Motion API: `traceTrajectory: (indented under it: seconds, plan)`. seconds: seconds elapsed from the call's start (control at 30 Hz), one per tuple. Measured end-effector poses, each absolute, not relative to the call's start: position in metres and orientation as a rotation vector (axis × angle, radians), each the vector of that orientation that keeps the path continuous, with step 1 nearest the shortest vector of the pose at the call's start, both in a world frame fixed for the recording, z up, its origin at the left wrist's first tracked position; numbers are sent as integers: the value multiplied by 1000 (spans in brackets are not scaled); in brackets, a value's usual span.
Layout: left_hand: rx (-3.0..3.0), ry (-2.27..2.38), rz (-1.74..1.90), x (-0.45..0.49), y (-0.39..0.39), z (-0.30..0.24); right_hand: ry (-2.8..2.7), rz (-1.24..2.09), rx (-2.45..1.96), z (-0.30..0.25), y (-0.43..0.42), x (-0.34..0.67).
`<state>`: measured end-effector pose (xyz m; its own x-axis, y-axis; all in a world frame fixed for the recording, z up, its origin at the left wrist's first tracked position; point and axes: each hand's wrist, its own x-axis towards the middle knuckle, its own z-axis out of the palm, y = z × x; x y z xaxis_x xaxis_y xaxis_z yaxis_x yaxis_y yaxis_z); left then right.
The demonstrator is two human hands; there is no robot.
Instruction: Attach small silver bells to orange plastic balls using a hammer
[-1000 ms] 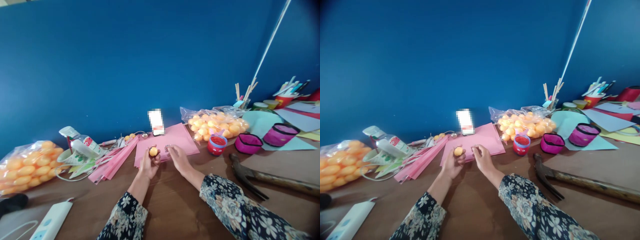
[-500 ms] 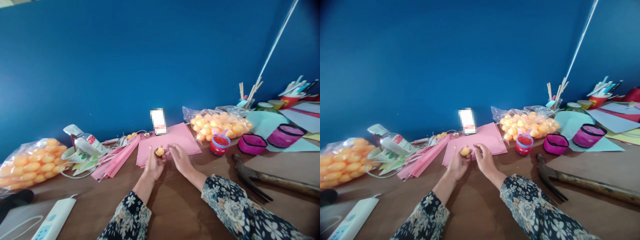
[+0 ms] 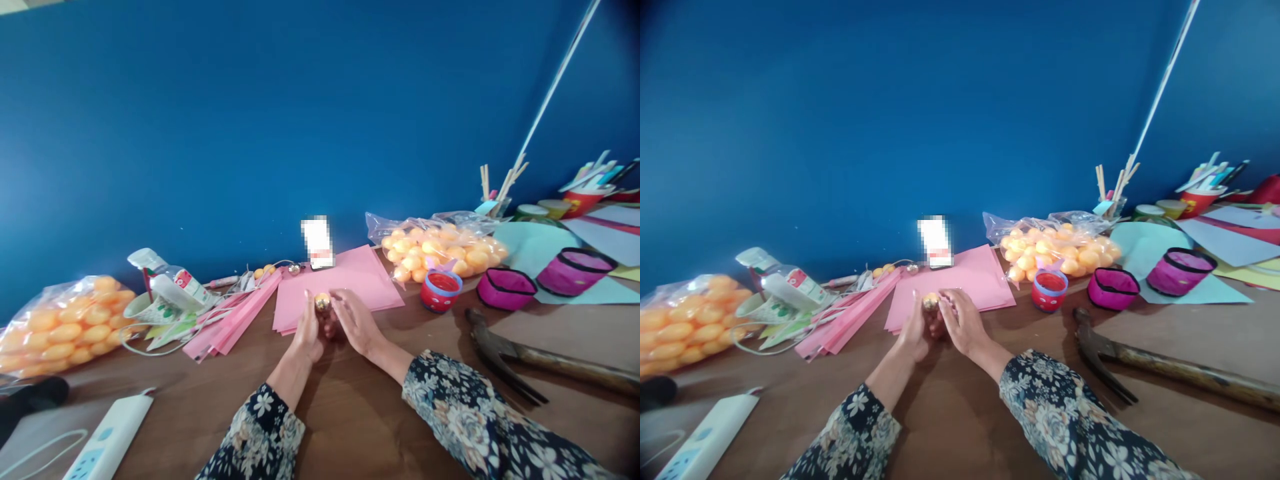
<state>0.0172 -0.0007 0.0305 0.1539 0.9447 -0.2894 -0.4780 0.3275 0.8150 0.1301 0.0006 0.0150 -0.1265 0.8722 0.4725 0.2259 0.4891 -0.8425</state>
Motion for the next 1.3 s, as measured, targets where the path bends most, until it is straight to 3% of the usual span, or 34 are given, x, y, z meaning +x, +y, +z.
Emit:
traceTrajectory:
  seconds: [0.37,0.6,0.9,1.13,1.3]
  plan:
    - [882,1148,1315,21,-1,28,-1635,746,-884,17,-3,130]
    - [836,930,1185,24,-1,22,-1299,1289,-900,21,2,126]
    - [1334,1229,1406,17,0,25,-1228,1260,-768,24,4,130]
    - [1346,1251,1408,15,0,27,-1316,1127,-783,23,5,132]
    - [1033,1068,1395,18,0,24,-1251,1183,-794,22,5,129]
